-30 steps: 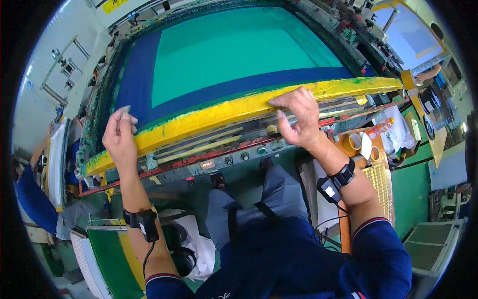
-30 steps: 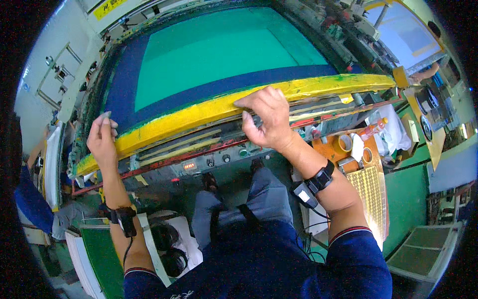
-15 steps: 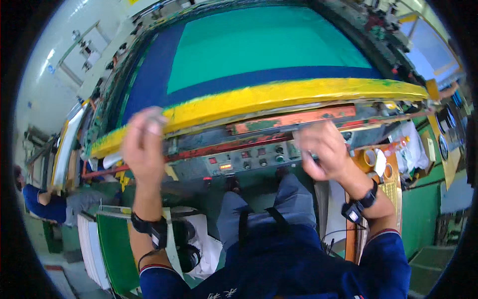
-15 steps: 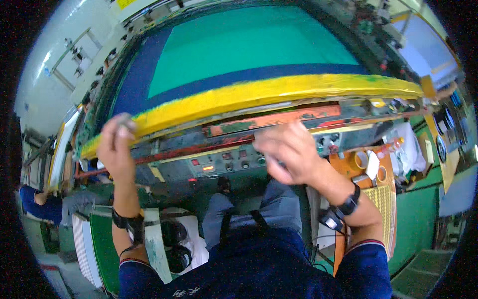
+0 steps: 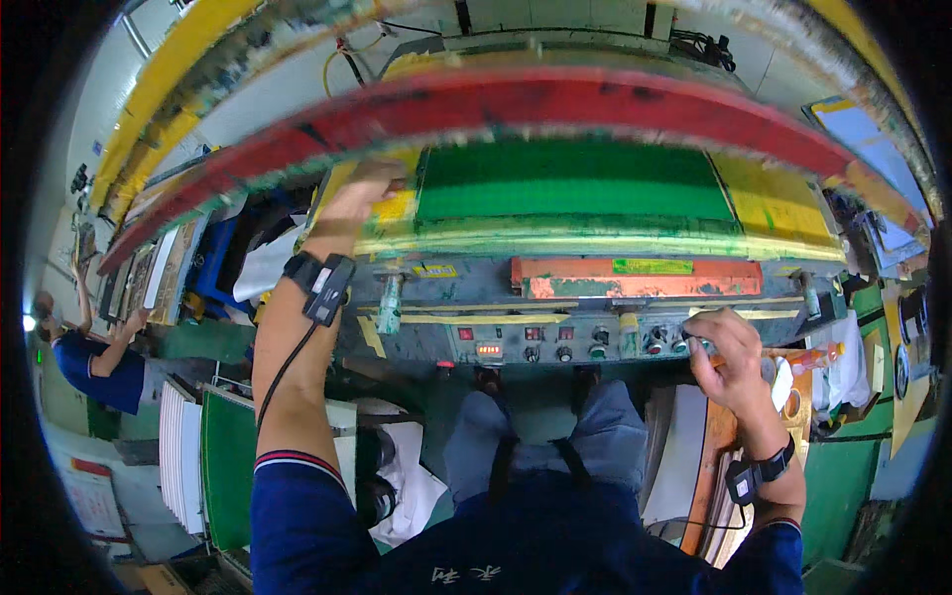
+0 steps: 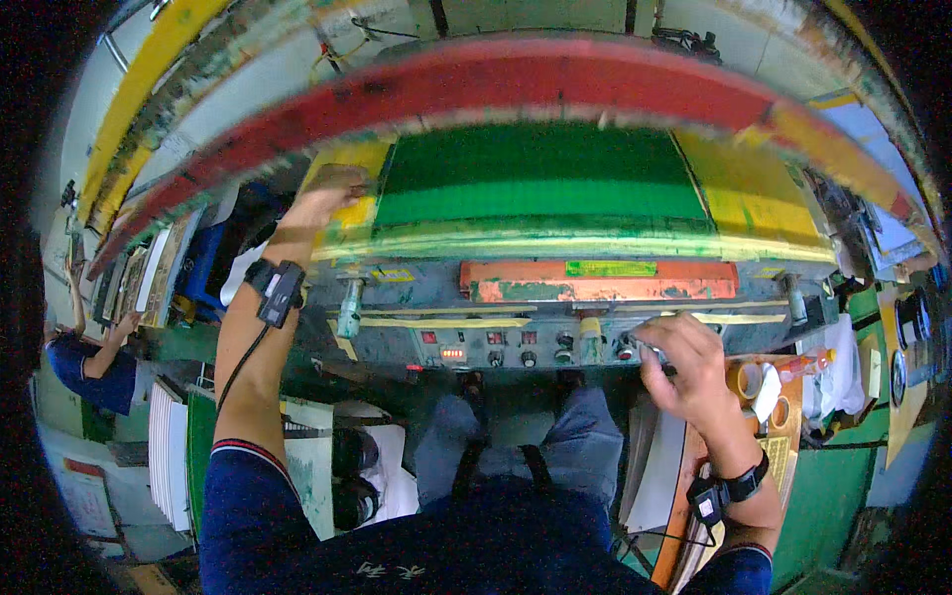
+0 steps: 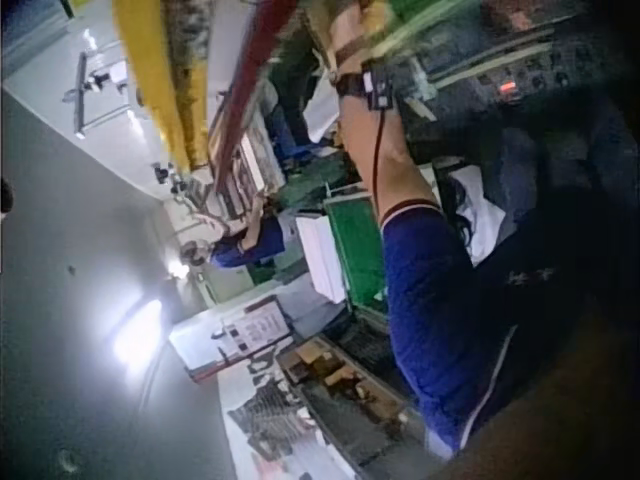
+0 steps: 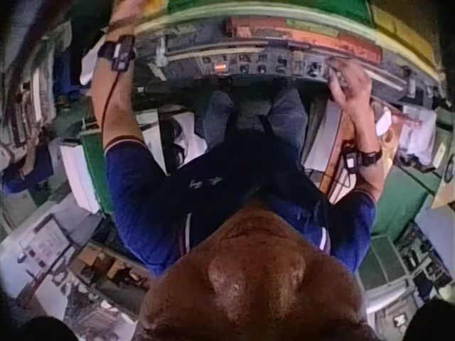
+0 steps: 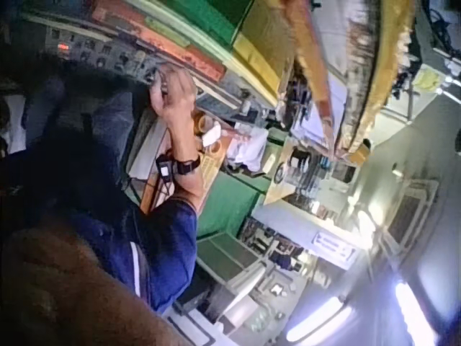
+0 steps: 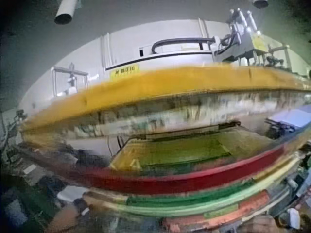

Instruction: The recorder is operating an industrial screen-printing machine to process green and gold patterned sheets.

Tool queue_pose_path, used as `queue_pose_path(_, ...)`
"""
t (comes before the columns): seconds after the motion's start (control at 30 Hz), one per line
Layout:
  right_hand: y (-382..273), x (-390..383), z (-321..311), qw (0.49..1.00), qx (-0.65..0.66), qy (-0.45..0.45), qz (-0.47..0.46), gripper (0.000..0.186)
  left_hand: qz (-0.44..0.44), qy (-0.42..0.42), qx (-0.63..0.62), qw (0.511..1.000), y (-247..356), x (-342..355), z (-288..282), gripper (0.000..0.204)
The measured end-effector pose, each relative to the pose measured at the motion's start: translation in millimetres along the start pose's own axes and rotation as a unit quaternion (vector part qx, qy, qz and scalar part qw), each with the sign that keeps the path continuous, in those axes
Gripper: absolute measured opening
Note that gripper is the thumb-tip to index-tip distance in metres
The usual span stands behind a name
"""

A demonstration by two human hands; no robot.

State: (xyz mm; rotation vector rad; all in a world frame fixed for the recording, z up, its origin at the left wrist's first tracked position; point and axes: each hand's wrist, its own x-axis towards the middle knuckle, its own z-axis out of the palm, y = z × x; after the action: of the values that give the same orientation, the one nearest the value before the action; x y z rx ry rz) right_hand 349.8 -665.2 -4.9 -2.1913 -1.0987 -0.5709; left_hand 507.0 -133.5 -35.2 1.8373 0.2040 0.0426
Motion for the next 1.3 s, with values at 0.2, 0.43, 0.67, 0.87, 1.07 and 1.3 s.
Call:
queue_pose_path(0.2,25,2,-14,0.997,-0.032,0.001,0.072,0.022,-0.159,0.008,-0.011,0.987,28,18,-2,0.012)
queue_pose_path(0.43,151,20,-41,0.955,0.023,0.102,0.277,0.026,-0.01,0.033,0.207,0.978,24,34,18,0.015)
queue_pose_path(0.67,257,94,-26,0.868,0.217,0.18,0.409,0.053,0.218,0.092,-0.043,0.971,16,-17,12,0.025)
queue_pose_path(0.87,263,113,-22,0.909,0.257,-0.017,0.327,0.07,0.122,0.153,-0.217,0.956,54,-105,27,0.02)
queue_pose_path(1.07,180,116,-29,0.691,0.565,0.236,0.384,0.05,0.048,0.154,-0.028,0.987,89,-174,-3,0.028)
queue_pose_path(1.3,64,62,-61,0.786,0.53,0.097,0.303,0.067,-0.003,0.056,0.064,0.996,105,-231,-31,0.032)
